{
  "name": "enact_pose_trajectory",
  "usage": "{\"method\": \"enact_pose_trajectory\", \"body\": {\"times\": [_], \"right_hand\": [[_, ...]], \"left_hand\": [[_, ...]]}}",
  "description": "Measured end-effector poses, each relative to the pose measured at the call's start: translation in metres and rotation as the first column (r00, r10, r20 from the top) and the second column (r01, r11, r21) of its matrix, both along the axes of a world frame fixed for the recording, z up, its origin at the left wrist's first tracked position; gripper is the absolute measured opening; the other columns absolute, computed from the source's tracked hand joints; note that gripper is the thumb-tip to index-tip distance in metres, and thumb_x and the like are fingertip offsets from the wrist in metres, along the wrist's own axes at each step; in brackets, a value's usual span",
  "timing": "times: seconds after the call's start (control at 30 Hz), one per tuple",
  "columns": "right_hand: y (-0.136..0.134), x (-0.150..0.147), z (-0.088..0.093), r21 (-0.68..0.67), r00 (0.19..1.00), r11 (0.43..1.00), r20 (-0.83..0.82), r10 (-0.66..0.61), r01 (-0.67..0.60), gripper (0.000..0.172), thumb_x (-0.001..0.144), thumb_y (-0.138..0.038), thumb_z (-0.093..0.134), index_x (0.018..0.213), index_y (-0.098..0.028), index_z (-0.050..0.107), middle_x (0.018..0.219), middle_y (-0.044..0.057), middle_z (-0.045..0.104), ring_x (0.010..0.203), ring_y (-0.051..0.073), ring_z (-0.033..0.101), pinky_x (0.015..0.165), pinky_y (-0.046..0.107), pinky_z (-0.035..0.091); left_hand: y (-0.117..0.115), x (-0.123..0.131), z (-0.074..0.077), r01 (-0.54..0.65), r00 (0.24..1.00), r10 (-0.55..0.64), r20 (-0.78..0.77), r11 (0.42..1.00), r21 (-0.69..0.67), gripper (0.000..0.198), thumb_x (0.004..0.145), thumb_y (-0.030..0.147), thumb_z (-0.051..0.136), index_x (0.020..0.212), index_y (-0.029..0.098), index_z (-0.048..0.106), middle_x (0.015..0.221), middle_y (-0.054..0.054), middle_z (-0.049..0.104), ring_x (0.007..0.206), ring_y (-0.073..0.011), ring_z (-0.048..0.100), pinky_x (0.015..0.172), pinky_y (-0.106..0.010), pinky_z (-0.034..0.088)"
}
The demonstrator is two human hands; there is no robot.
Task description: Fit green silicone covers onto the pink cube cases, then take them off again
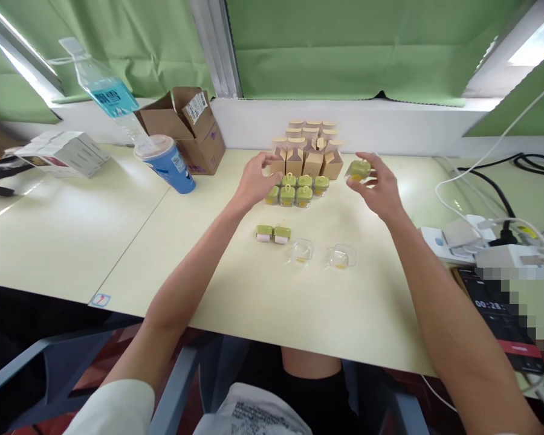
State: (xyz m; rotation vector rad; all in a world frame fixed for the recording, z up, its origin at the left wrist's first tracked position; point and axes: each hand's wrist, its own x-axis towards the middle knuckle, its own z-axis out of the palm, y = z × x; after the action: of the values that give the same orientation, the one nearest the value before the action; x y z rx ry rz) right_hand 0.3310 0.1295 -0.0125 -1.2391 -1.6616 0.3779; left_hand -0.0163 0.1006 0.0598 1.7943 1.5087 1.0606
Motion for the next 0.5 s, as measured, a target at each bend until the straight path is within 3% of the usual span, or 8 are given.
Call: {"method": "enact_pose_trajectory", "body": {"times": [0.1, 0.2, 0.3, 0.5], "right_hand": [[0.011, 0.001, -0.024, -0.092, 0.998, 0.995, 0.054, -0.023, 0.028, 0.081, 0.072, -0.037, 0.088, 0.15, -0.029, 0.07, 0.12, 0.007, 0.083, 0.101, 0.028, 0.076, 0.088, 0.048, 0.07], [0.016, -0.006, -0.038, -0.146, 0.996, 0.987, 0.078, -0.049, 0.06, 0.065, 0.07, -0.031, 0.086, 0.134, -0.025, 0.075, 0.118, 0.009, 0.082, 0.104, 0.029, 0.078, 0.1, 0.051, 0.069], [0.018, -0.011, -0.045, -0.168, 0.991, 0.981, 0.103, -0.082, 0.099, 0.055, 0.071, -0.029, 0.086, 0.126, -0.024, 0.079, 0.124, 0.011, 0.077, 0.099, 0.029, 0.079, 0.108, 0.057, 0.067], [0.022, -0.017, -0.049, -0.16, 0.991, 0.984, 0.123, -0.053, 0.072, 0.063, 0.072, -0.028, 0.089, 0.133, -0.024, 0.077, 0.131, 0.013, 0.076, 0.106, 0.033, 0.08, 0.106, 0.057, 0.07]], "left_hand": [[0.016, -0.018, -0.013, -0.084, 0.991, 0.059, -0.118, 0.971, -0.226, 0.052, 0.094, 0.031, 0.081, 0.142, 0.02, 0.065, 0.168, -0.024, 0.062, 0.161, -0.0375, 0.056, 0.135, -0.06, 0.045], [0.022, -0.029, -0.019, -0.052, 0.998, 0.036, -0.049, 0.922, -0.383, 0.067, 0.09, 0.036, 0.087, 0.149, 0.02, 0.059, 0.174, -0.028, 0.055, 0.156, -0.039, 0.061, 0.126, -0.057, 0.053], [0.022, -0.029, -0.02, 0.018, 1.0, -0.006, 0.028, 0.885, -0.465, 0.074, 0.091, 0.04, 0.087, 0.154, 0.021, 0.053, 0.168, -0.024, 0.062, 0.148, -0.0361, 0.067, 0.118, -0.049, 0.058], [0.02, -0.018, -0.023, 0.093, 0.994, -0.048, 0.103, 0.865, -0.493, 0.076, 0.097, 0.033, 0.08, 0.163, 0.02, 0.044, 0.166, -0.021, 0.065, 0.142, -0.0341, 0.071, 0.114, -0.046, 0.059]]}}
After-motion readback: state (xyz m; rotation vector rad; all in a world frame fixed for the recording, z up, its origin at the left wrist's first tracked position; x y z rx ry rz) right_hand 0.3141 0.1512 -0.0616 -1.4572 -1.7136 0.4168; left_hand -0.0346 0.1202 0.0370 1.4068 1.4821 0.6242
